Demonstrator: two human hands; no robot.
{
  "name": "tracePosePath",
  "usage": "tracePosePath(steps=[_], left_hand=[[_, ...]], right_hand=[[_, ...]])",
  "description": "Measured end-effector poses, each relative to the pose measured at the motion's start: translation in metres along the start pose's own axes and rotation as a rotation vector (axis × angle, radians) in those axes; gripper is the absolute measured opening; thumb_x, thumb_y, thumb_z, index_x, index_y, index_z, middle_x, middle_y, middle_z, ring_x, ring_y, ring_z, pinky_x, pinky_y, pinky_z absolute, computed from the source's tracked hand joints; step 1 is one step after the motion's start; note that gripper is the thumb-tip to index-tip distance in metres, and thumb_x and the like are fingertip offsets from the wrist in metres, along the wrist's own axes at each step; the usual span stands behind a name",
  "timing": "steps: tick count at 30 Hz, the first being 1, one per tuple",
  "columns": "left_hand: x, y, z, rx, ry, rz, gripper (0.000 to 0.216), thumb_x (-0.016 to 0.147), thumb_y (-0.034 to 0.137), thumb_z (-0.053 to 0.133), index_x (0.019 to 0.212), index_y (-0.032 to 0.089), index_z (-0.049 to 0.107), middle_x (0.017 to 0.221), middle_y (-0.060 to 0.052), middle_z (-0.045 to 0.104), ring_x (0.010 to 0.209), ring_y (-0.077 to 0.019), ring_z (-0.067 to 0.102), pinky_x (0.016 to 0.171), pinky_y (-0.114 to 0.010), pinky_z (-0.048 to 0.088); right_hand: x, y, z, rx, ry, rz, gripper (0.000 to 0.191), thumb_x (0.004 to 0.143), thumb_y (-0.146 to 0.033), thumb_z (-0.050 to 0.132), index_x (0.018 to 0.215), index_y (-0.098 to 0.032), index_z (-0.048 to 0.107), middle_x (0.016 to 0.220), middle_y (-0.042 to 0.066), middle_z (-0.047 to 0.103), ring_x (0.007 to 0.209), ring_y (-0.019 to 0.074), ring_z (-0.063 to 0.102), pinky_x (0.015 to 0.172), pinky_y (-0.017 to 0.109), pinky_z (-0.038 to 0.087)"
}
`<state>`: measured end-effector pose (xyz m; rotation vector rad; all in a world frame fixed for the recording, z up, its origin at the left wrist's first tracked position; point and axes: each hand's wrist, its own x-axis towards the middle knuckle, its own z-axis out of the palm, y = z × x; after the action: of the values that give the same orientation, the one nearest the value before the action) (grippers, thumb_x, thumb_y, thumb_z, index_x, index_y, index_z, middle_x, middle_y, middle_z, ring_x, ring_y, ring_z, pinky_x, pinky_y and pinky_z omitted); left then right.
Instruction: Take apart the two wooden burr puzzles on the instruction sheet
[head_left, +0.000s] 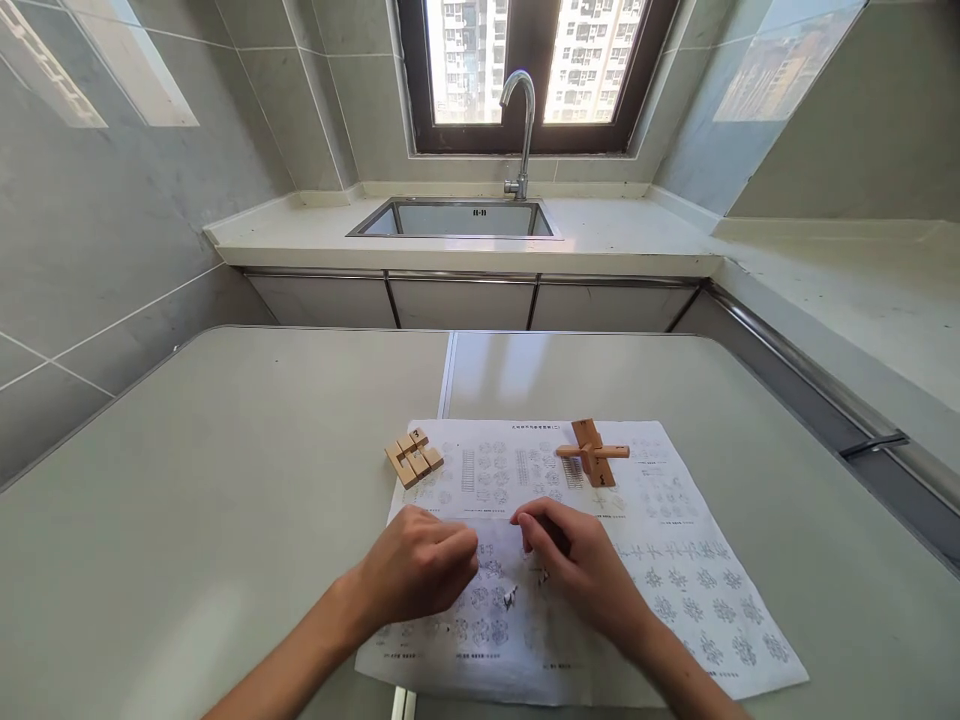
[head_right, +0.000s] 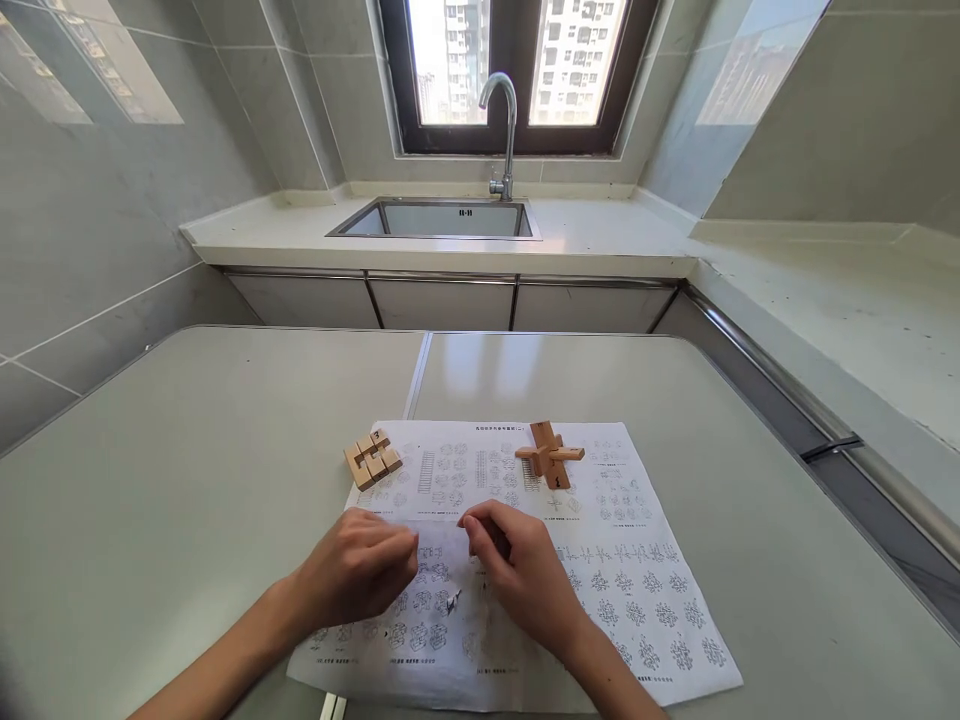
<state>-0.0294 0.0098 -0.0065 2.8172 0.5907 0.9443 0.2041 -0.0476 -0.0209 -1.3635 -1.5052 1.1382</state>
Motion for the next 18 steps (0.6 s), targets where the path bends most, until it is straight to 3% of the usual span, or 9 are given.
tracePosePath(steps=[6, 11, 18], left_hand=[[-0.005, 0.004, 0.008, -0.084, -0.071, 0.039, 0.042, 0.097, 0.003, 0.052, 0.063, 0.021, 0.034, 0.049, 0.010, 0.030, 0.042, -0.0103, 0.021, 0.044, -0.030, 0.021], [-0.002, 0.008, 0.006, -0.064, -0.086, 0.033, 0.043, 0.099, 0.005, 0.051, 0.062, 0.021, 0.037, 0.048, 0.009, 0.033, 0.041, -0.0091, 0.024, 0.044, -0.030, 0.021], [-0.004, 0.009, 0.010, -0.046, -0.093, 0.045, 0.036, 0.094, 0.005, 0.049, 0.064, 0.022, 0.039, 0.049, 0.009, 0.032, 0.042, -0.0100, 0.022, 0.043, -0.030, 0.019]], right_hand=[[0.008, 0.003, -0.014, 0.457, 0.096, 0.243, 0.046, 0.094, -0.066, 0.070, 0.094, -0.019, 0.070, 0.074, -0.001, 0.059, 0.057, 0.0122, 0.050, 0.049, 0.023, 0.040], [0.016, 0.012, -0.033, 0.957, 0.181, 0.421, 0.041, 0.086, -0.053, 0.085, 0.103, -0.017, 0.073, 0.082, 0.000, 0.061, 0.055, 0.0074, 0.046, 0.039, 0.015, 0.037], [0.019, 0.017, -0.040, 1.232, 0.143, 0.342, 0.025, 0.093, -0.035, 0.081, 0.109, -0.018, 0.072, 0.082, -0.003, 0.056, 0.052, 0.0040, 0.038, 0.039, 0.010, 0.039]])
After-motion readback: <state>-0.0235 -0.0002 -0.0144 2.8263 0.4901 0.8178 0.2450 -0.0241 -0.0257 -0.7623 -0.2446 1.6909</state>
